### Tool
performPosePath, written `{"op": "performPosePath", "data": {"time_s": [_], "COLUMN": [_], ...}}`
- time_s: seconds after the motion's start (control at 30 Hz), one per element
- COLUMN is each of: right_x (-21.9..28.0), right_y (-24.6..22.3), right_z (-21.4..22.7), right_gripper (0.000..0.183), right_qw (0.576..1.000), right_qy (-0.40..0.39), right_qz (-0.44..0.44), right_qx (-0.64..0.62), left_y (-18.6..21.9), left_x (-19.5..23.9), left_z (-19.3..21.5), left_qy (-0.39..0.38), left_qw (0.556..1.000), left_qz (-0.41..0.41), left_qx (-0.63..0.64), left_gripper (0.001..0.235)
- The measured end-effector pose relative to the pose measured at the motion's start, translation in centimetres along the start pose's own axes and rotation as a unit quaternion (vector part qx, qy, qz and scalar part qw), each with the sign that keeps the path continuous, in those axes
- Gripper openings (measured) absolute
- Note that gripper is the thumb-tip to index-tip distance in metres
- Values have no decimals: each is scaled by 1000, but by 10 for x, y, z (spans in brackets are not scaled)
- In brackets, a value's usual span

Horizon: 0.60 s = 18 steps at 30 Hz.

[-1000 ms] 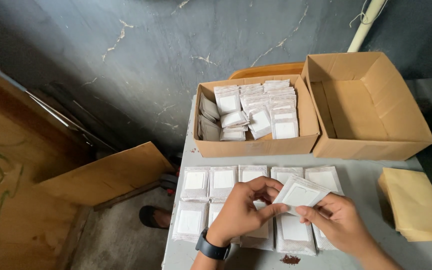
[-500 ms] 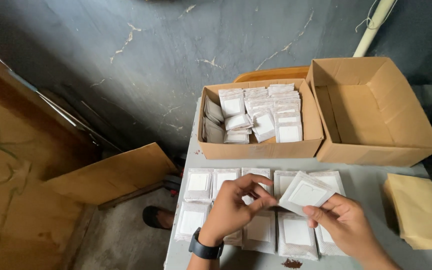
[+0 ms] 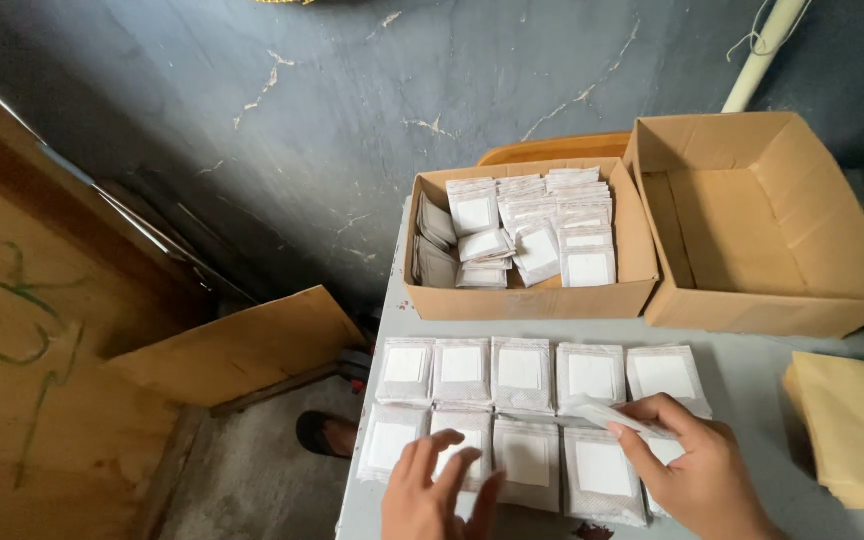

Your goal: Packaging small white packets into a cardboard box

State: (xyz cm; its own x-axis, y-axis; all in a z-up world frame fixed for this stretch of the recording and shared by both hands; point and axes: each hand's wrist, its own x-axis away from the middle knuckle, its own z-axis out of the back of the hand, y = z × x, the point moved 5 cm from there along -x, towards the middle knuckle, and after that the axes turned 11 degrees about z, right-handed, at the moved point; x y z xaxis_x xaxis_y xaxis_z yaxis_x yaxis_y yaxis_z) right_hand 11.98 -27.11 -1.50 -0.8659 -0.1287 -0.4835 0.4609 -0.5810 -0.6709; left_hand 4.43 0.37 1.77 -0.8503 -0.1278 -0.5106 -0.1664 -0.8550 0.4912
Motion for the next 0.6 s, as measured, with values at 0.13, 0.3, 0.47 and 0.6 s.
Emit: {"op": "performPosePath", "data": {"time_s": [0.13,0.3,0.47,0.6], "right_x": [-4,-5,-2,-6], "right_y": [-22,-42,-56,-89], "right_z": [-3,-13,-19,-25], "right_gripper": [16,29,40,38], "right_qw": [994,953,938,901], "right_qy": [-1,-8,-12,-57], "right_qz": [105,300,344,427], "right_qx": [-14,-31,32,57], "left_y": [-21,-38,-28,-24], "left_x": [32,48,62,64], "left_z": [-22,-34,-36,-31], "left_qy": [49,83,167,247], "left_qw": [997,992,982,963], "left_qz": [-41,-40,-4,12], "left_qx": [-47,-86,-85,-109], "left_gripper": [23,16,16,6]}}
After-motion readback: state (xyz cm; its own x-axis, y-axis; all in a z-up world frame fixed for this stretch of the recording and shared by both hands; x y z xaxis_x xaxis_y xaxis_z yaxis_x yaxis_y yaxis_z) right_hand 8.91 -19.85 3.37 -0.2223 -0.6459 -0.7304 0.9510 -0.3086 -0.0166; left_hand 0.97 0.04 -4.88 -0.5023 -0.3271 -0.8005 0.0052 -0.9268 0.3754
